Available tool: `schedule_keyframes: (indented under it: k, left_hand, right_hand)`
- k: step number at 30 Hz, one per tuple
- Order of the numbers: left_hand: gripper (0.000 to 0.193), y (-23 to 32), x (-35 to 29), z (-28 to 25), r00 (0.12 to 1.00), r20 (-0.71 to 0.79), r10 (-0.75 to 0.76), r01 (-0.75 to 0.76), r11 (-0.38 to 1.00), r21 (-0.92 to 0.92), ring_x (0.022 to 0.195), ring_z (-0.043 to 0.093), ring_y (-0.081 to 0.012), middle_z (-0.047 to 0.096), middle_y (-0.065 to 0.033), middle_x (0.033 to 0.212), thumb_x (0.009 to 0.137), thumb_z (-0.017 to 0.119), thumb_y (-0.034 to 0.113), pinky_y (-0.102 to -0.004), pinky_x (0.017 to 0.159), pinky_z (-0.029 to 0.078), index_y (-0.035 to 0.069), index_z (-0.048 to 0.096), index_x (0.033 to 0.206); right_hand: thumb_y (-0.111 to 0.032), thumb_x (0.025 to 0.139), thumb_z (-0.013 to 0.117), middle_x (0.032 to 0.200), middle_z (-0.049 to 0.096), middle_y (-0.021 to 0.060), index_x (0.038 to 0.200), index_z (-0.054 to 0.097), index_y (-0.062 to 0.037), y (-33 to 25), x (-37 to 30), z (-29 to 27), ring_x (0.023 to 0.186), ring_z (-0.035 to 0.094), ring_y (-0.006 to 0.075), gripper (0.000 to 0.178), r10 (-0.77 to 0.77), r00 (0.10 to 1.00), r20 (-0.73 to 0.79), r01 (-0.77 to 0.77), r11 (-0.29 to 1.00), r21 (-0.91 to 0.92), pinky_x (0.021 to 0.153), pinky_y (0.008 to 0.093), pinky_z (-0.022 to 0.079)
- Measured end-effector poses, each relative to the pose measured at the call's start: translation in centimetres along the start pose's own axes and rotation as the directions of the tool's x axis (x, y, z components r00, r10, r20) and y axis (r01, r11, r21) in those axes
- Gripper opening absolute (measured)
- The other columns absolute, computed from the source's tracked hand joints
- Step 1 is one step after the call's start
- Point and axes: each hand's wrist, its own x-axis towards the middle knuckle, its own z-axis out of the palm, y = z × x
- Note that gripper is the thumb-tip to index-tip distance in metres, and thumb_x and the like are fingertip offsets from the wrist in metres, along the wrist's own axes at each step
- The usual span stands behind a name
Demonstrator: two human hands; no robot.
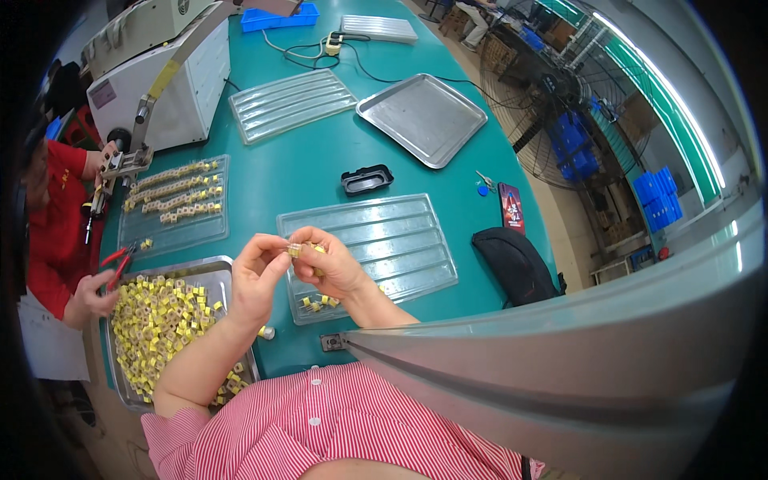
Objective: Inspecting and manually assembling small yellow electronic components at a factory workbench.
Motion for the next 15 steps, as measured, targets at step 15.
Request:
schedule_keyframes:
  k: [15]
  left_hand:
    - [0.015, 0.8, 0.3, -1.0, 0.956, 0.149, -0.253, 0.282, 0.931, -0.233, 0.073, 0.048, -0.0084, 0.051, -0.0013, 0.077, 0.076, 0.056, 0.006, -0.0224, 0.069, 0.04, 0.002, 0.051, 0.089]
  right_hand:
    - [-0.017, 0.079, 0.057, 0.061, 0.045, 0.0002, 0.09, 0.049, -0.0057, 0.0, -0.1, -0.6, 0.046, 0.037, 0.0047, 0.017, 0.02, 0.999, 0.043, -0.017, 0.998, -0.068, 0.041, 0.0169, 0.027]
